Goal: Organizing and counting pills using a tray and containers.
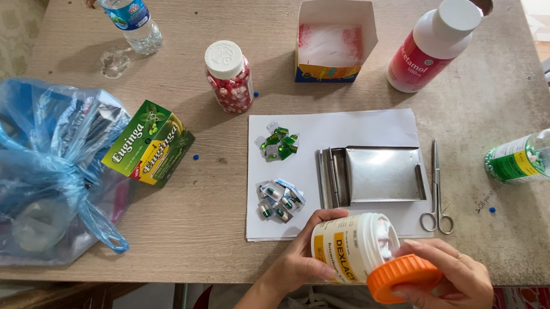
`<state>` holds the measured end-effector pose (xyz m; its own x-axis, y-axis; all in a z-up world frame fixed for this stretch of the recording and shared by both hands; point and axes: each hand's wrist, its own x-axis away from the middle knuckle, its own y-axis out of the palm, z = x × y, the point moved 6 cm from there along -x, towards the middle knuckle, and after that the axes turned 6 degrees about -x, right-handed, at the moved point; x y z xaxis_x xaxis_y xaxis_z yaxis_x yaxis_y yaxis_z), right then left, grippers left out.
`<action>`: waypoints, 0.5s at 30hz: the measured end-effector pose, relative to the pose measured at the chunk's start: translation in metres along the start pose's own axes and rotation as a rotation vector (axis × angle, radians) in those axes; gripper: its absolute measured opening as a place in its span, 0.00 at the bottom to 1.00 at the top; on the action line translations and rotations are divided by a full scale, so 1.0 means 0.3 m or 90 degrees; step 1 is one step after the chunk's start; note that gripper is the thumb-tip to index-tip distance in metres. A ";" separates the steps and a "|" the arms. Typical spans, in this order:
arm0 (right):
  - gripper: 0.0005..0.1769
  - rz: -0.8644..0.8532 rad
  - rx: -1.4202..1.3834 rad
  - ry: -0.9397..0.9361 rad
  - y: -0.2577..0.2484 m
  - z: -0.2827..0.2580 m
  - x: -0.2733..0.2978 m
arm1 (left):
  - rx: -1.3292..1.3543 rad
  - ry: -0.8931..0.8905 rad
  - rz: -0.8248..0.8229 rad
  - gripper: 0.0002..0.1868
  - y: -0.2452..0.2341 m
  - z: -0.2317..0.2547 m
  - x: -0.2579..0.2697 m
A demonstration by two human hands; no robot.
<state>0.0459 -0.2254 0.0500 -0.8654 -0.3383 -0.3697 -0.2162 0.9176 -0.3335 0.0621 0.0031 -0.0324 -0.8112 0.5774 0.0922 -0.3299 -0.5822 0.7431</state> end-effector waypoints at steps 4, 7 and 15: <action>0.37 0.024 -0.005 0.016 -0.021 0.032 0.070 | -0.018 -0.020 -0.022 0.54 0.027 0.017 0.010; 0.35 0.131 -0.063 0.041 -0.068 0.078 0.153 | -0.024 -0.045 -0.014 0.54 0.028 0.008 0.009; 0.27 0.465 0.265 0.176 -0.260 0.120 0.047 | 0.023 -0.035 0.020 0.53 0.027 0.019 -0.004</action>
<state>0.0669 -0.3092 0.0395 -0.8129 0.4149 -0.4088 0.5689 0.7160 -0.4046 0.0632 0.0011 -0.0227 -0.7926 0.5906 0.1514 -0.2865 -0.5800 0.7626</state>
